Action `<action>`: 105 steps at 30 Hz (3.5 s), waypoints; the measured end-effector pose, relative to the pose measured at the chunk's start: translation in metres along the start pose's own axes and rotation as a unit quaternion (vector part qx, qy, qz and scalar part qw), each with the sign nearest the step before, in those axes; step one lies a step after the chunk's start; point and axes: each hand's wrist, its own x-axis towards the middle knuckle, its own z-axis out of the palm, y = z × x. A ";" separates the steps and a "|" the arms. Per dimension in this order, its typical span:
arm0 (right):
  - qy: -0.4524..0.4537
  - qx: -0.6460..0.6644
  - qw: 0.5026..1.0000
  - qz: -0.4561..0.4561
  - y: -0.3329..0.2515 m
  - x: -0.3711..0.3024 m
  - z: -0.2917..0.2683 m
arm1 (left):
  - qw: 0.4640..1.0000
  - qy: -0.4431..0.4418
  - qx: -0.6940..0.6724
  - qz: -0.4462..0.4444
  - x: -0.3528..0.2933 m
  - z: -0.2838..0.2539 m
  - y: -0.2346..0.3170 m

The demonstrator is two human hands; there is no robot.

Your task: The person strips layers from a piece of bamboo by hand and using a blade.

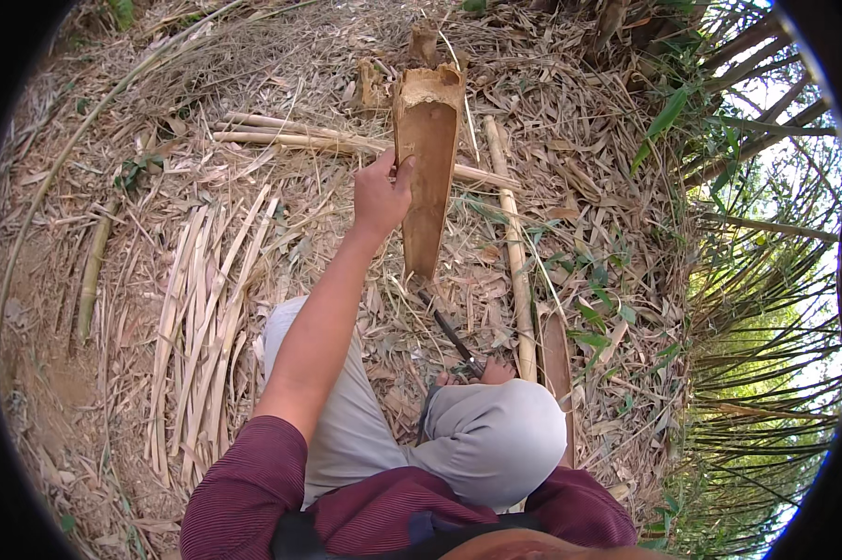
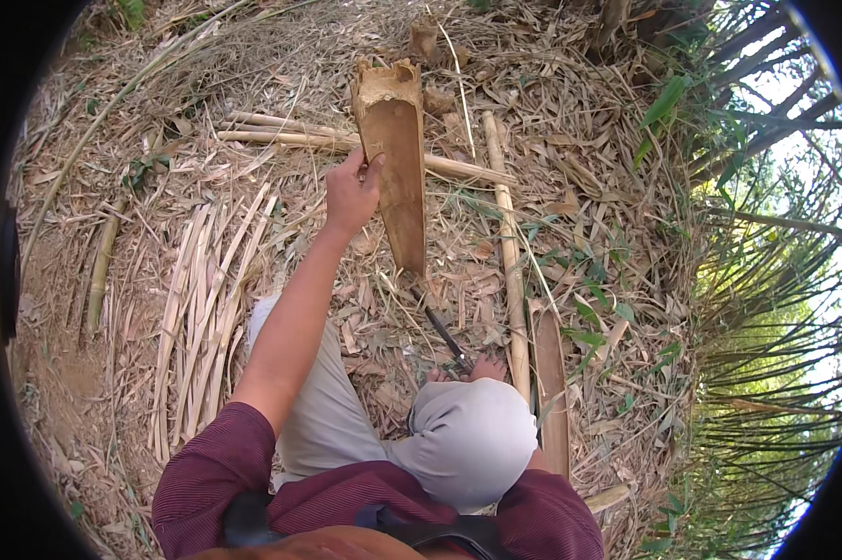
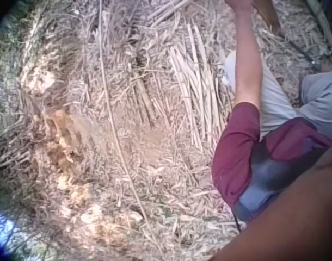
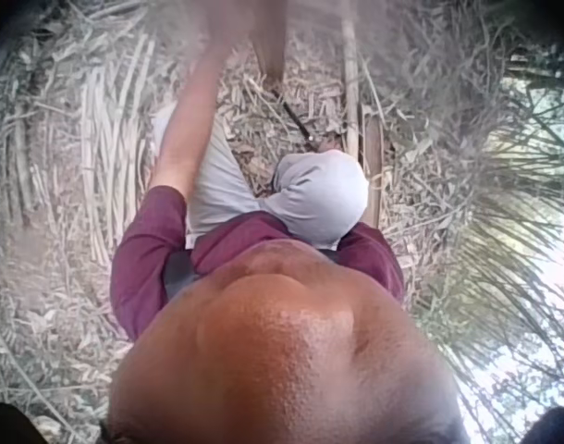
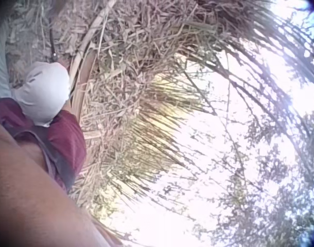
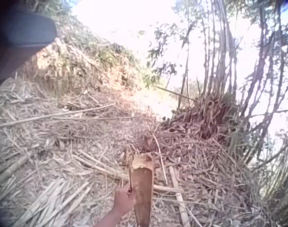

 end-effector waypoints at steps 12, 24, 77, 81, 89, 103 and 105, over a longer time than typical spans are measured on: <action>0.016 0.386 0.918 -0.091 0.023 -0.112 -0.288 | 0.999 0.032 -0.019 0.037 0.004 -0.001 -0.003; 0.064 0.663 0.687 -0.291 -0.129 -0.194 -0.519 | 0.997 0.043 0.017 0.058 -0.001 0.012 0.011; 0.109 0.661 0.698 -0.252 -0.200 -0.127 -0.448 | 0.762 -0.262 -0.541 0.240 -0.089 -0.220 0.239; 0.123 0.667 0.699 -0.229 -0.185 -0.124 -0.446 | 0.760 -0.267 -0.523 0.279 -0.067 -0.210 0.222; 0.085 0.694 0.690 -0.185 -0.187 -0.134 -0.452 | 0.963 -0.256 -0.084 -0.013 -0.031 -0.154 0.175; 0.179 0.548 0.734 -0.359 -0.196 -0.138 -0.422 | 0.985 -0.170 -0.018 -0.035 -0.041 -0.066 0.148; 0.125 0.468 0.786 -0.385 -0.188 -0.128 -0.424 | 0.987 -0.154 -0.009 -0.049 -0.037 -0.064 0.137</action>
